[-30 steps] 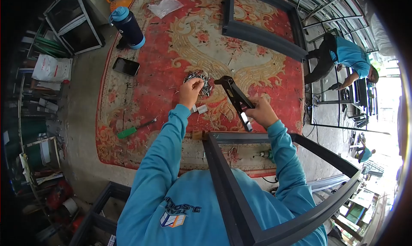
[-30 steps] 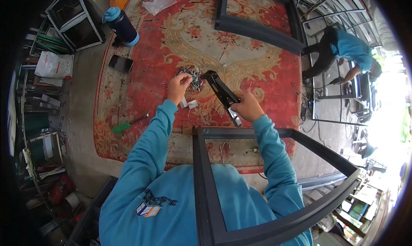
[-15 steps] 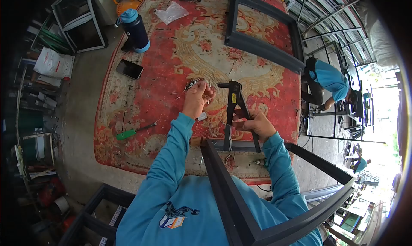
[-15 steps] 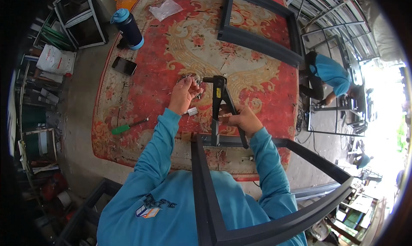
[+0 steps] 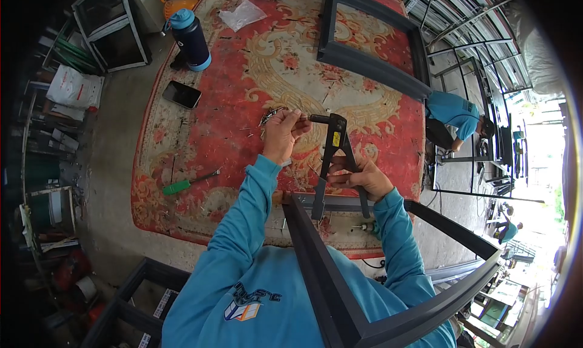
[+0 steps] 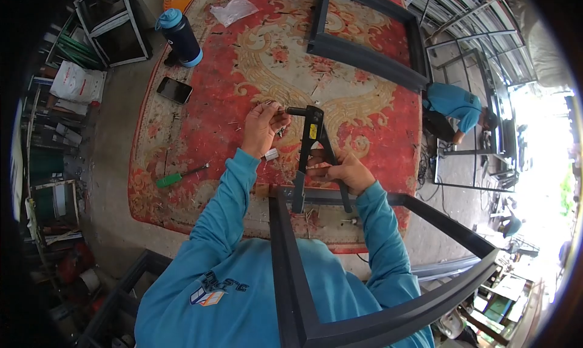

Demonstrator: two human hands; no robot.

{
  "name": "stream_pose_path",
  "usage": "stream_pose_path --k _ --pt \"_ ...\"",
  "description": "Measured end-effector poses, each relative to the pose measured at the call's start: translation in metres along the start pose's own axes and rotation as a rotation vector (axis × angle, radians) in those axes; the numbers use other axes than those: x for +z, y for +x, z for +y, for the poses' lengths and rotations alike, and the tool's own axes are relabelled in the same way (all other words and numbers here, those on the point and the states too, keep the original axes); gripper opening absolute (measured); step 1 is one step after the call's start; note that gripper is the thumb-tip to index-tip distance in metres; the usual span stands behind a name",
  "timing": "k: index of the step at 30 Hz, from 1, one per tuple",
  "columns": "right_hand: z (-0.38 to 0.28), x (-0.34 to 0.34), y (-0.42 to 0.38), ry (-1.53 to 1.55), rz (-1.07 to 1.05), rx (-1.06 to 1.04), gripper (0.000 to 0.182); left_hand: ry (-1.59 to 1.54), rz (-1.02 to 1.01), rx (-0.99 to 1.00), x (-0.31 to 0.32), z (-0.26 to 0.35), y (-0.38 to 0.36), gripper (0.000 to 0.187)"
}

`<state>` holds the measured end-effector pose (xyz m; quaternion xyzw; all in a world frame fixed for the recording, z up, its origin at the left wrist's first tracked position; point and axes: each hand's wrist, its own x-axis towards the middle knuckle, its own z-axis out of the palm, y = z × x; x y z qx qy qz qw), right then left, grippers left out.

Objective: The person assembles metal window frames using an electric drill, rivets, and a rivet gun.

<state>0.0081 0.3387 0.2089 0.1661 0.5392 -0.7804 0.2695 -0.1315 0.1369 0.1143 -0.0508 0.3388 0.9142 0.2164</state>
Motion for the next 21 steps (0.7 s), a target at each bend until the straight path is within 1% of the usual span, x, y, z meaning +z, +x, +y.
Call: stream_pose_path --k 3,5,7,9,11,14,17,21 --pt "-0.001 -0.003 -0.002 -0.015 -0.018 0.002 0.07 0.006 -0.024 -0.007 0.002 0.001 -0.001 0.014" --pt "-0.002 -0.003 -0.003 0.022 -0.06 0.015 0.066 0.012 -0.043 -0.019 0.001 0.004 0.0 0.013" --pt "-0.01 0.002 -0.008 0.004 -0.058 0.032 0.067 0.024 -0.076 -0.065 0.002 0.009 0.0 0.013" --pt "-0.014 0.005 -0.01 -0.018 -0.057 0.047 0.069 0.03 -0.089 -0.057 0.001 0.01 -0.001 0.013" --pt "-0.013 0.004 -0.01 0.009 -0.062 0.057 0.074 0.035 -0.102 -0.05 0.001 0.01 -0.001 0.013" --pt "-0.017 0.005 -0.011 -0.004 -0.09 0.08 0.075 0.009 -0.09 -0.043 0.001 0.009 -0.001 0.013" --pt "-0.019 0.005 -0.013 -0.009 -0.12 0.102 0.074 0.062 -0.077 -0.06 0.0 0.01 -0.002 0.013" --pt "-0.022 0.008 -0.015 -0.023 -0.125 0.12 0.076 0.122 -0.122 -0.052 -0.001 0.008 -0.002 0.015"
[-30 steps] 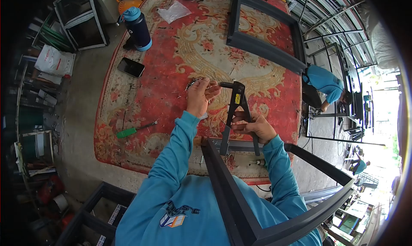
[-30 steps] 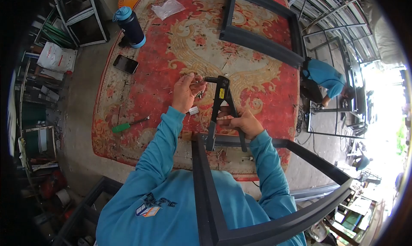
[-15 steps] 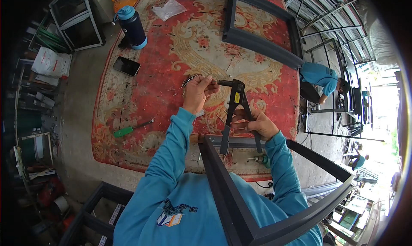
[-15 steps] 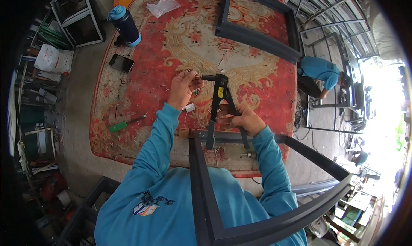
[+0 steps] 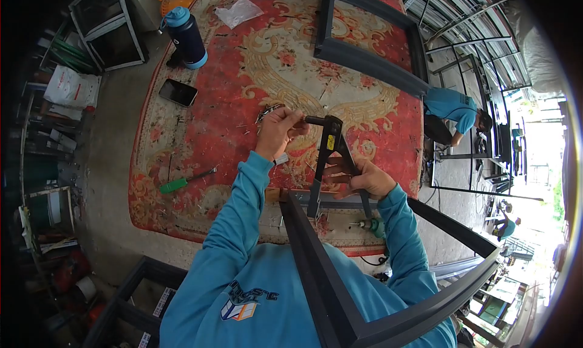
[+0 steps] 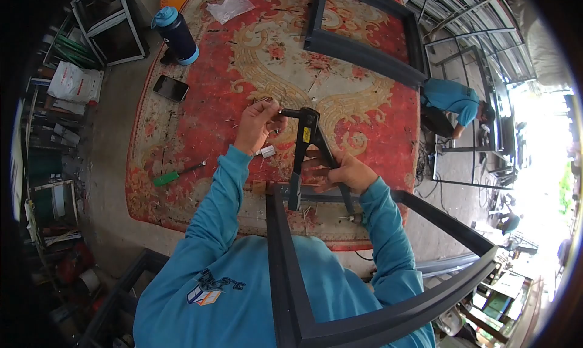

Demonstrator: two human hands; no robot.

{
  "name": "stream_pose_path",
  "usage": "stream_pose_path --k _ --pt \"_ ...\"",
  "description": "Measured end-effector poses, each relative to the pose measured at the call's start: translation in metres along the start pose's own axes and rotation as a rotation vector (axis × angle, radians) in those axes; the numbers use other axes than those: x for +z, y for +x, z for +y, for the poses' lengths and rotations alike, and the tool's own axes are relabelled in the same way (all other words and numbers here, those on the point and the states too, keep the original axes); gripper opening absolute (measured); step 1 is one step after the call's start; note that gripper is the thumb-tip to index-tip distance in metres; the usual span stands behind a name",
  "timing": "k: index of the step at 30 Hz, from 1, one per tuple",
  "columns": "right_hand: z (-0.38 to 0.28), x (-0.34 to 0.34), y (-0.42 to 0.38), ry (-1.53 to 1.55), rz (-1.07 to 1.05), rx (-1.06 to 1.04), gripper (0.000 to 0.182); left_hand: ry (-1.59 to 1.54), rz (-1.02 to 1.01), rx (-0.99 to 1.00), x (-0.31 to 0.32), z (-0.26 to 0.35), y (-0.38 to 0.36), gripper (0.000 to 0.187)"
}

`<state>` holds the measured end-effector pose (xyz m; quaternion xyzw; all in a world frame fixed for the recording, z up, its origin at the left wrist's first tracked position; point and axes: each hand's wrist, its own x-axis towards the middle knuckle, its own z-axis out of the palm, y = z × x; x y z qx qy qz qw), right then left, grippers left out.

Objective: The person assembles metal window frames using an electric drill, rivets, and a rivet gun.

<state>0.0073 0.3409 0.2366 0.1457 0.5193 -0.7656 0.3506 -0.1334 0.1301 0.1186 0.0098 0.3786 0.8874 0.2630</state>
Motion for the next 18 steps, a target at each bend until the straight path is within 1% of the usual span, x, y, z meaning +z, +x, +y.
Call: stream_pose_path --k 2,3,4,5,6,7,8,10,11,12,13,14,15,16,17,18 --pt "-0.002 0.003 -0.001 0.0 -0.029 0.041 0.076 0.033 -0.016 0.009 0.005 0.0 -0.002 0.017" --pt "-0.002 0.002 -0.001 0.002 -0.028 0.042 0.076 0.155 0.059 0.013 0.01 0.001 -0.004 0.025" --pt "-0.002 0.001 0.0 -0.061 -0.011 0.04 0.075 0.276 0.132 0.02 0.016 0.003 -0.006 0.033" --pt "-0.001 0.0 0.001 -0.125 0.007 0.039 0.075 0.276 0.131 0.02 0.021 0.003 -0.008 0.033" --pt "0.001 0.0 0.004 -0.125 0.008 0.038 0.075 0.262 0.136 0.012 0.025 0.004 -0.01 0.046" --pt "0.006 0.0 0.009 -0.195 0.036 -0.038 0.076 0.247 0.141 0.005 0.027 0.004 -0.011 0.059" --pt "0.011 -0.003 0.013 -0.263 0.065 -0.113 0.078 0.246 0.14 0.004 0.028 0.002 -0.011 0.059" --pt "0.025 -0.025 0.019 -0.301 0.073 -0.088 0.074 0.238 0.131 0.008 0.028 -0.002 -0.011 0.078" --pt "0.027 -0.031 0.022 -0.34 0.078 -0.064 0.071 0.237 0.129 0.008 0.03 -0.003 -0.012 0.078" --pt "0.031 -0.036 0.024 -0.339 0.08 -0.063 0.071 0.324 0.127 0.006 0.032 -0.004 -0.014 0.083" --pt "0.035 -0.04 0.026 -0.261 0.043 -0.078 0.064 0.411 0.127 0.003 0.033 -0.005 -0.016 0.088" --pt "0.03 -0.035 0.027 -0.184 0.005 -0.095 0.057 0.41 0.129 0.003 0.034 -0.003 -0.017 0.088" --pt "0.028 -0.028 0.027 -0.184 0.002 -0.094 0.057 0.402 0.076 -0.027 0.035 -0.001 -0.018 0.085" --pt "0.027 -0.019 0.025 -0.109 0.074 -0.089 0.049 0.393 0.024 -0.059 0.035 0.0 -0.02 0.081" --pt "0.026 -0.01 0.023 -0.032 0.146 -0.081 0.042 0.392 0.03 -0.063 0.031 -0.002 -0.022 0.081" --pt "0.028 -0.011 0.023 -0.029 0.144 -0.073 0.042 0.528 -0.037 0.038 0.027 -0.005 -0.025 0.078"
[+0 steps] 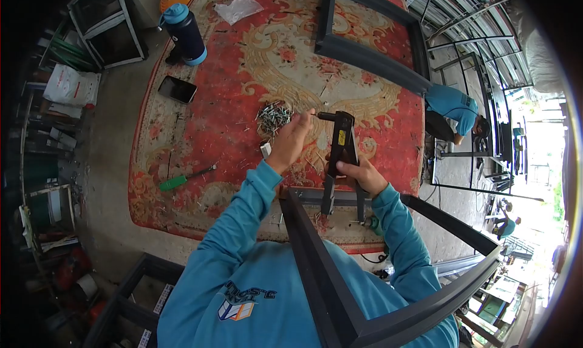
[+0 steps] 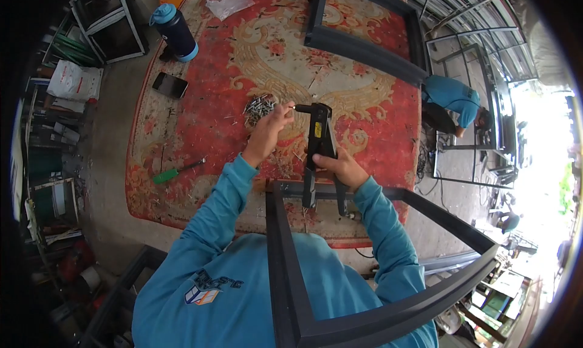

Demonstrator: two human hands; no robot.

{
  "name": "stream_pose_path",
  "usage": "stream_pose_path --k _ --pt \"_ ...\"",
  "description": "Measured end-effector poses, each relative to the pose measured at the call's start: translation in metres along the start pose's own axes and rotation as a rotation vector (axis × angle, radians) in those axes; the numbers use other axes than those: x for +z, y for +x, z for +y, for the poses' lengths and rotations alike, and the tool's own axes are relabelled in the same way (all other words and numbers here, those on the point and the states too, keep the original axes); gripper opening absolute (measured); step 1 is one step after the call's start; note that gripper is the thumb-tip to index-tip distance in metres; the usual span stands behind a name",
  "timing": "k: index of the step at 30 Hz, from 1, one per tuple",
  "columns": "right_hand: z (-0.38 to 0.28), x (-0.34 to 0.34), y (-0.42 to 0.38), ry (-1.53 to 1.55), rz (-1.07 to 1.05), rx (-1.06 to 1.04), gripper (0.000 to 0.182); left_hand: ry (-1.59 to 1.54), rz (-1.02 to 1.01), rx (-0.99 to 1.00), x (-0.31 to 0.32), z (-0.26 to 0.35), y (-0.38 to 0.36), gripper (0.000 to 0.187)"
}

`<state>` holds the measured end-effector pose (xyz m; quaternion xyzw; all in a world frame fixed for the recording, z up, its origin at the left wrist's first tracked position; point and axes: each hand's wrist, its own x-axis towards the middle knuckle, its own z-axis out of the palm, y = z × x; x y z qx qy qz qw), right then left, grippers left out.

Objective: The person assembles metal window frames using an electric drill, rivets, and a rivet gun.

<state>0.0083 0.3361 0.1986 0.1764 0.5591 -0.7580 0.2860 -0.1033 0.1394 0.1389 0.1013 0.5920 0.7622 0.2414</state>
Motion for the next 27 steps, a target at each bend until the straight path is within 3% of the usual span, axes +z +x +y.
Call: stream_pose_path --k 1,3,6,9,13,18,22,25,26,27 --pt "0.005 -0.002 0.0 -0.008 0.048 -0.02 0.038 0.135 -0.041 0.105 -0.002 -0.006 -0.007 0.076" --pt "0.018 -0.01 -0.004 -0.008 0.093 -0.029 0.036 0.087 -0.082 -0.009 -0.015 0.016 -0.039 0.069" --pt "0.034 -0.035 -0.013 -0.169 0.116 0.062 0.033 0.42 -0.257 0.134 -0.045 0.05 -0.092 0.079" --pt "0.04 -0.034 -0.025 -0.065 0.004 0.073 0.032 0.718 -0.442 0.254 -0.044 0.095 -0.148 0.092" --pt "0.041 -0.027 -0.031 -0.129 0.008 0.171 0.033 0.648 -0.435 0.364 0.004 0.092 -0.188 0.088" --pt "0.048 -0.02 -0.022 -0.039 0.034 0.186 0.032 0.332 -0.046 0.586 0.046 0.041 -0.182 0.044" --pt "0.049 -0.021 -0.031 -0.063 0.059 0.208 0.033 0.374 0.187 0.694 0.055 0.031 -0.168 0.034" --pt "0.041 -0.025 -0.037 -0.236 0.027 0.267 0.032 0.296 0.369 0.776 0.055 0.03 -0.152 0.049" --pt "0.04 -0.006 -0.043 -0.271 0.304 0.377 0.034 0.28 0.37 0.759 0.055 0.03 -0.15 0.043" --pt "0.041 -0.011 -0.04 -0.3 0.295 0.391 0.034 0.263 0.373 0.743 0.056 0.03 -0.149 0.036"
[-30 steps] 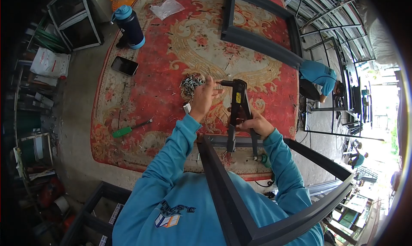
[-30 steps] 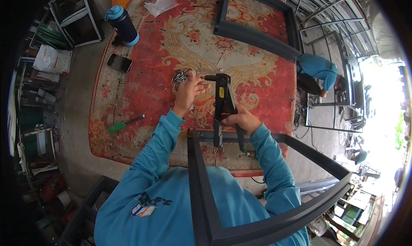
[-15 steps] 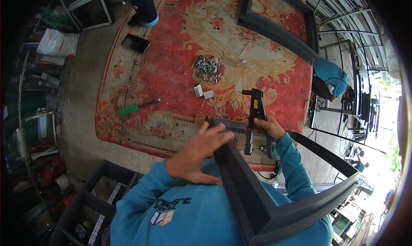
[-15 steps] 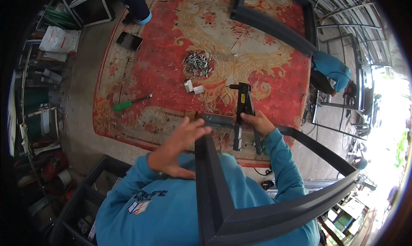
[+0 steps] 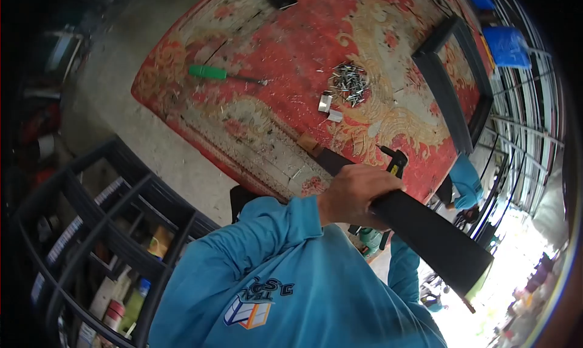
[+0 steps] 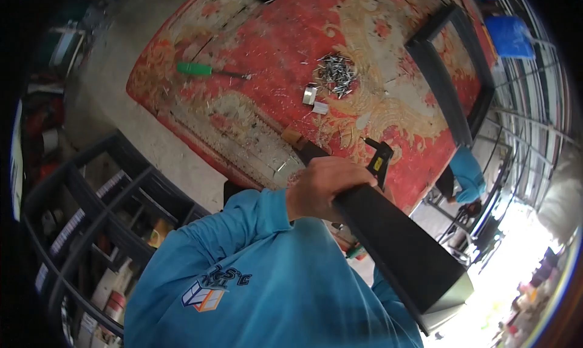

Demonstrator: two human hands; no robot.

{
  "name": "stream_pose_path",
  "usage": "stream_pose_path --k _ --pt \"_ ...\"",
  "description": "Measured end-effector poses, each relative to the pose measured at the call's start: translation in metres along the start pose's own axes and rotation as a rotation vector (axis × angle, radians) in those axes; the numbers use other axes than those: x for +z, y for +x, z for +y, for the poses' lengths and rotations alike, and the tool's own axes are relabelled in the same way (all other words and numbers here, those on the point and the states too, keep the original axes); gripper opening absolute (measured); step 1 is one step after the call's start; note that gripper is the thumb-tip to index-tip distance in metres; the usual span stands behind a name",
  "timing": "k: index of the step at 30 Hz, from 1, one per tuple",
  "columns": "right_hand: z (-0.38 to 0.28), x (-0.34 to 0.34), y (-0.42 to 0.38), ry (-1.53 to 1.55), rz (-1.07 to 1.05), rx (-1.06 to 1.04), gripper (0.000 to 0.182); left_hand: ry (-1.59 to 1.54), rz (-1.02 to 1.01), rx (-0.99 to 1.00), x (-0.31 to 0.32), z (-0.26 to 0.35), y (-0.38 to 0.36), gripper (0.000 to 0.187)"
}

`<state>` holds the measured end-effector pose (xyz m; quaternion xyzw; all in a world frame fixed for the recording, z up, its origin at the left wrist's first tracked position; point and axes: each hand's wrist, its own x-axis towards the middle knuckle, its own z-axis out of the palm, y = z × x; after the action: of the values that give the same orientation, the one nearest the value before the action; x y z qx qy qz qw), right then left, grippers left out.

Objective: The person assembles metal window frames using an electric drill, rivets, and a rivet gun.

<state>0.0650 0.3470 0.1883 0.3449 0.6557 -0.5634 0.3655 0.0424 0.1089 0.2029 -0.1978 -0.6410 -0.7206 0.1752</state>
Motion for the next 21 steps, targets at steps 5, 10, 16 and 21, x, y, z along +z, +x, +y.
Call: stream_pose_path --k 5,10,16,21 --pt "0.017 -0.029 0.022 -0.182 -0.029 -0.108 0.035 0.015 0.139 0.029 0.004 -0.005 -0.004 0.048" --pt "0.05 -0.041 0.029 -0.287 -0.034 -0.236 0.037 0.074 0.198 0.051 0.01 -0.008 -0.009 0.054" --pt "0.092 -0.049 0.042 -0.348 -0.043 -0.451 0.038 0.11 0.182 0.048 0.01 -0.009 -0.007 0.059" --pt "0.125 -0.045 0.051 -0.325 -0.11 -0.588 0.038 0.098 0.138 0.036 0.008 -0.006 -0.009 0.059"
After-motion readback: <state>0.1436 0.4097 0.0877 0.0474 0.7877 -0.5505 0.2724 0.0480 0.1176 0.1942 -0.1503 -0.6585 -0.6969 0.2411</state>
